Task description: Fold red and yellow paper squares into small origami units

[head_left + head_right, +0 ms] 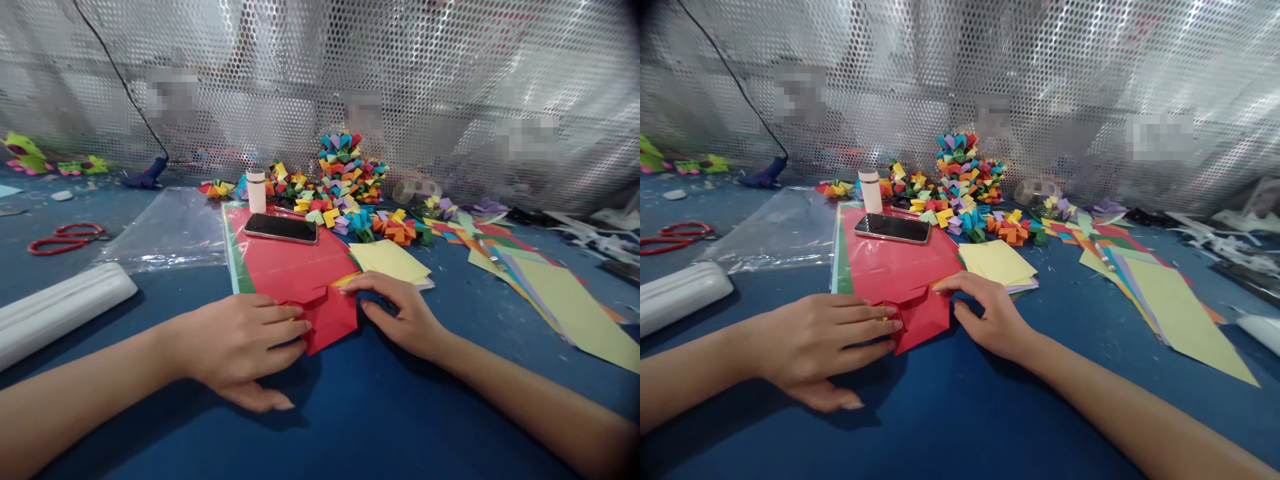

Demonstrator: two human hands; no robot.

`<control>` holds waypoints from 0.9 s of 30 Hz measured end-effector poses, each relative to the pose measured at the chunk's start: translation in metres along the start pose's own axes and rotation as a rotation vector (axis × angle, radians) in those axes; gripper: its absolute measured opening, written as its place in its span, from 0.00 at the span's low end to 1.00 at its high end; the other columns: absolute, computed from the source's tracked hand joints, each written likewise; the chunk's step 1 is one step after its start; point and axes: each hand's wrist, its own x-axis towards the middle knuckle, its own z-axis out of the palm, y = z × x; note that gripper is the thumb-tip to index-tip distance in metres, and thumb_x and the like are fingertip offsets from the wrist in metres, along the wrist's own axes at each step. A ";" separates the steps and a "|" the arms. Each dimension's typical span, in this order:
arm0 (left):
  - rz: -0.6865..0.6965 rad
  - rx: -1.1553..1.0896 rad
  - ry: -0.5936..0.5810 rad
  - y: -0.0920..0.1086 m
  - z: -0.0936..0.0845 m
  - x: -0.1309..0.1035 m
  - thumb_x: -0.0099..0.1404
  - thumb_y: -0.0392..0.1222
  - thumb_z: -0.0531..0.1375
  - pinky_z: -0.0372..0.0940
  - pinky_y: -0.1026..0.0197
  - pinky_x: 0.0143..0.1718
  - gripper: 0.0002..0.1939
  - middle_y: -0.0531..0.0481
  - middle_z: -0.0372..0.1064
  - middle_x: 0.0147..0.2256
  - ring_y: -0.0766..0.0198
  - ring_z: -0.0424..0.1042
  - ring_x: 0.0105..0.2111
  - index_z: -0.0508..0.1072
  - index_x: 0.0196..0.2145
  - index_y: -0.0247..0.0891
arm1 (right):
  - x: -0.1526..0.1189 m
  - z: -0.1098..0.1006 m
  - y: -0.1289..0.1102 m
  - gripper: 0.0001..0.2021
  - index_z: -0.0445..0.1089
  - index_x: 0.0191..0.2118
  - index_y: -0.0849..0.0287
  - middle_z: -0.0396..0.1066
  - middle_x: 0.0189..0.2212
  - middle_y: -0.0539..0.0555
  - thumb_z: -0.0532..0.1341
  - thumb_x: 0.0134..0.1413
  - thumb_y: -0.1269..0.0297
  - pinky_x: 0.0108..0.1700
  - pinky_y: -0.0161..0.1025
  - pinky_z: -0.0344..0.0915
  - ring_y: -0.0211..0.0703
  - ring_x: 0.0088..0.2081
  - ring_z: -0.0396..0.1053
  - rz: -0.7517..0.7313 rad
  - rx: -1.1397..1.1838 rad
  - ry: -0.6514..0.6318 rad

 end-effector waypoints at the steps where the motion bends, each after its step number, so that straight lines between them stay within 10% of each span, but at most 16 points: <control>1: 0.009 0.056 0.011 0.001 -0.001 0.000 0.66 0.52 0.51 0.71 0.56 0.39 0.21 0.39 0.74 0.44 0.52 0.74 0.43 0.74 0.40 0.31 | 0.000 0.000 -0.001 0.14 0.70 0.41 0.59 0.75 0.36 0.55 0.54 0.51 0.79 0.42 0.39 0.69 0.40 0.39 0.72 -0.030 0.004 0.032; 8: 0.042 0.286 0.293 0.004 -0.011 -0.001 0.62 0.39 0.54 0.72 0.59 0.33 0.10 0.49 0.78 0.35 0.58 0.76 0.37 0.74 0.30 0.36 | -0.005 -0.005 -0.013 0.13 0.71 0.37 0.55 0.72 0.34 0.54 0.59 0.50 0.81 0.39 0.38 0.69 0.40 0.36 0.71 -0.141 -0.108 0.344; 16: -0.013 0.237 0.245 0.006 -0.006 -0.001 0.61 0.35 0.56 0.71 0.62 0.30 0.08 0.51 0.73 0.25 0.64 0.74 0.26 0.71 0.24 0.38 | -0.010 0.003 -0.018 0.08 0.72 0.40 0.59 0.70 0.28 0.52 0.58 0.56 0.73 0.33 0.38 0.63 0.37 0.29 0.65 -0.422 -0.275 -0.054; 27: 0.055 0.240 0.255 0.011 -0.007 -0.001 0.62 0.35 0.55 0.69 0.62 0.28 0.10 0.51 0.72 0.25 0.65 0.72 0.25 0.71 0.24 0.39 | -0.018 -0.004 -0.025 0.15 0.69 0.47 0.57 0.68 0.30 0.52 0.59 0.54 0.76 0.37 0.37 0.66 0.39 0.31 0.66 -0.380 -0.426 0.098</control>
